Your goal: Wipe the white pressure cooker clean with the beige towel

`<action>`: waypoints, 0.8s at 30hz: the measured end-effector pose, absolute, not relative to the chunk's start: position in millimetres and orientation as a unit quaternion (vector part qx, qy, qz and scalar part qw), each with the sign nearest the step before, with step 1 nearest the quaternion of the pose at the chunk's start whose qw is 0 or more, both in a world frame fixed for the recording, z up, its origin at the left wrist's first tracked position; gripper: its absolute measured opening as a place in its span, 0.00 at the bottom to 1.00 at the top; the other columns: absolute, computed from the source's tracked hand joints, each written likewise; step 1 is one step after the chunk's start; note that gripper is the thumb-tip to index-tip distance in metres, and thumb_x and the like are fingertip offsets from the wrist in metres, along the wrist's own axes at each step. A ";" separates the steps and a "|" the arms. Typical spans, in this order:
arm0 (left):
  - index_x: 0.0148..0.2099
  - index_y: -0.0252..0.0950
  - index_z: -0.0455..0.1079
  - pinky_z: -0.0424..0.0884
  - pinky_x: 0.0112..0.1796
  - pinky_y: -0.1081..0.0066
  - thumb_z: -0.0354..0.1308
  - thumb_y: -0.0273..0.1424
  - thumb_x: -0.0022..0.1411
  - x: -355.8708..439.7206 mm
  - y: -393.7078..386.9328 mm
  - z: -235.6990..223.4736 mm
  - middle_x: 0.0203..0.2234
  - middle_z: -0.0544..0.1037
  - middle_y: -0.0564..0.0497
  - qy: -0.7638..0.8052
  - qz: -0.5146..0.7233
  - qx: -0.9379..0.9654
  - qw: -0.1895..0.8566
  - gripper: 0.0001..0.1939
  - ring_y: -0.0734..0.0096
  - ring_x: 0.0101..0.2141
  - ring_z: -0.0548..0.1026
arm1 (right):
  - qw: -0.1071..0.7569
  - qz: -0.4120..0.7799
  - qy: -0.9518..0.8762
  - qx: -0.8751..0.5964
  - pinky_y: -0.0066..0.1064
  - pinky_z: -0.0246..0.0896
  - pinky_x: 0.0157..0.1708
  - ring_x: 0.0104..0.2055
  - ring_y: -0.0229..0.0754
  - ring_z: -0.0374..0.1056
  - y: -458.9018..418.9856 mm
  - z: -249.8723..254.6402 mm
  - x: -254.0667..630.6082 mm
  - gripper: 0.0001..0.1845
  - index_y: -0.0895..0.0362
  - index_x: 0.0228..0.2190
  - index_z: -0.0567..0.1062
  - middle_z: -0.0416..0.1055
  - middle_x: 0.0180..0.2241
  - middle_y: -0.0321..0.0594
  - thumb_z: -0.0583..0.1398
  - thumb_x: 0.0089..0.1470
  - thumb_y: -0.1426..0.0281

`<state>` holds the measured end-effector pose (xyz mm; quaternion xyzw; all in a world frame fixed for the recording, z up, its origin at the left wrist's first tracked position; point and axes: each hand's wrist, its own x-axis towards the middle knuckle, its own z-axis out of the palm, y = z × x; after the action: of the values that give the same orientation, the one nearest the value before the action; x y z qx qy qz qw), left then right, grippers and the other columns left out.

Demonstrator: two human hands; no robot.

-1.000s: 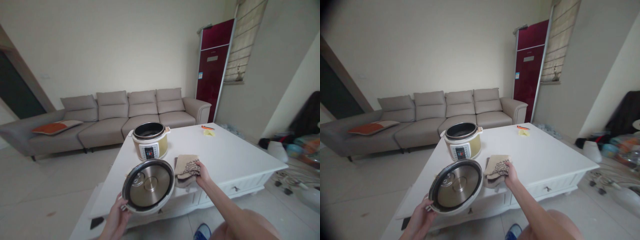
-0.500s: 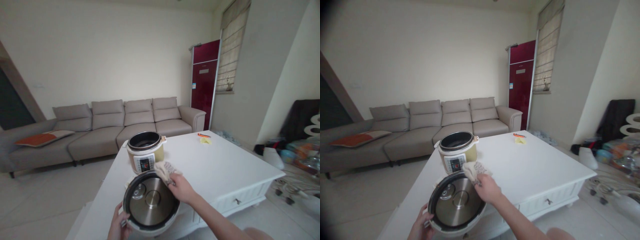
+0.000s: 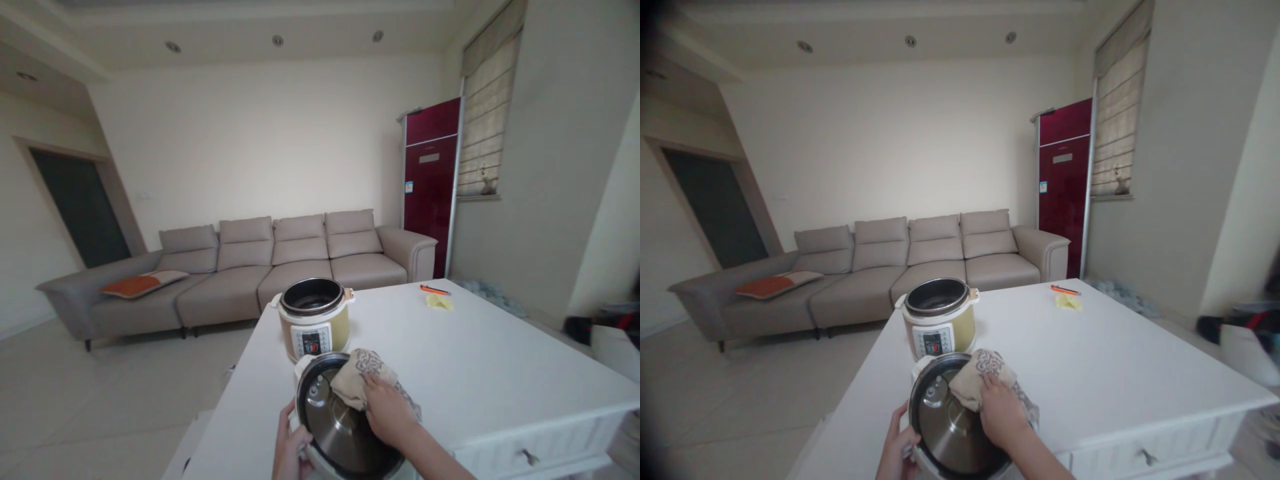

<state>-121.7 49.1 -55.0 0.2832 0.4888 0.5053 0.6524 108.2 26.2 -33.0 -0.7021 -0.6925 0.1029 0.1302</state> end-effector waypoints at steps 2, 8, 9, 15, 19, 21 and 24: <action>0.58 0.48 0.65 0.62 0.25 0.71 0.62 0.28 0.36 -110.7 48.9 -54.2 0.31 0.76 0.55 0.487 0.494 0.290 0.659 0.41 0.68 0.24 0.72 | 0.162 0.115 -0.664 -0.721 0.47 0.62 0.60 0.61 0.61 0.71 23.3 -33.5 121.3 0.23 0.62 0.52 0.79 0.74 0.57 0.62 0.56 0.57 0.76; 0.56 0.45 0.65 0.60 0.25 0.72 0.61 0.31 0.38 -76.2 47.5 -46.7 0.27 0.74 0.56 0.471 0.491 0.282 0.677 0.38 0.68 0.24 0.71 | 0.322 0.101 -0.553 -0.762 0.37 0.63 0.46 0.43 0.51 0.75 15.9 -12.2 183.8 0.10 0.55 0.37 0.80 0.81 0.38 0.50 0.57 0.60 0.72; 0.56 0.45 0.65 0.60 0.25 0.72 0.61 0.31 0.38 -70.9 47.6 -45.5 0.26 0.73 0.56 0.469 0.488 0.277 0.682 0.37 0.68 0.24 0.71 | 0.353 0.093 -0.531 -0.765 0.35 0.62 0.44 0.41 0.49 0.74 13.4 -4.1 196.4 0.10 0.55 0.34 0.78 0.80 0.35 0.47 0.57 0.60 0.72; 0.54 0.42 0.64 0.66 0.29 0.69 0.61 0.30 0.40 -54.7 53.2 -40.5 0.31 0.77 0.52 0.435 0.487 0.245 0.717 0.34 0.66 0.28 0.74 | 0.424 0.025 -0.440 -0.791 0.31 0.52 0.33 0.30 0.43 0.67 -6.7 59.2 240.1 0.12 0.54 0.24 0.71 0.74 0.25 0.40 0.55 0.59 0.72; 0.51 0.41 0.65 0.66 0.29 0.70 0.62 0.28 0.41 -51.7 58.9 -41.6 0.33 0.77 0.52 0.421 0.474 0.238 0.736 0.30 0.67 0.29 0.74 | 0.379 -0.011 -0.481 -0.791 0.32 0.51 0.33 0.29 0.43 0.65 0.6 74.0 217.4 0.07 0.53 0.29 0.74 0.73 0.25 0.39 0.57 0.58 0.71; 0.50 0.41 0.65 0.66 0.29 0.70 0.62 0.27 0.41 -49.2 61.3 -45.9 0.32 0.76 0.53 0.424 0.462 0.223 0.746 0.30 0.67 0.29 0.74 | 0.348 -0.007 -0.533 -0.771 0.33 0.55 0.37 0.33 0.46 0.69 12.7 61.2 195.7 0.05 0.53 0.34 0.77 0.77 0.31 0.43 0.60 0.56 0.71; 0.52 0.42 0.65 0.68 0.31 0.69 0.61 0.26 0.41 -45.3 64.6 -56.8 0.33 0.77 0.52 0.427 0.444 0.208 0.759 0.32 0.66 0.30 0.75 | 0.256 0.056 -0.615 -0.743 0.39 0.61 0.45 0.39 0.52 0.74 31.5 25.8 165.0 0.08 0.54 0.36 0.80 0.80 0.36 0.49 0.62 0.54 0.71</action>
<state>-45.3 64.6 -56.8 0.2084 0.4271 0.4445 0.7594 165.0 31.5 25.8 -0.7435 -0.6154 0.0563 0.2556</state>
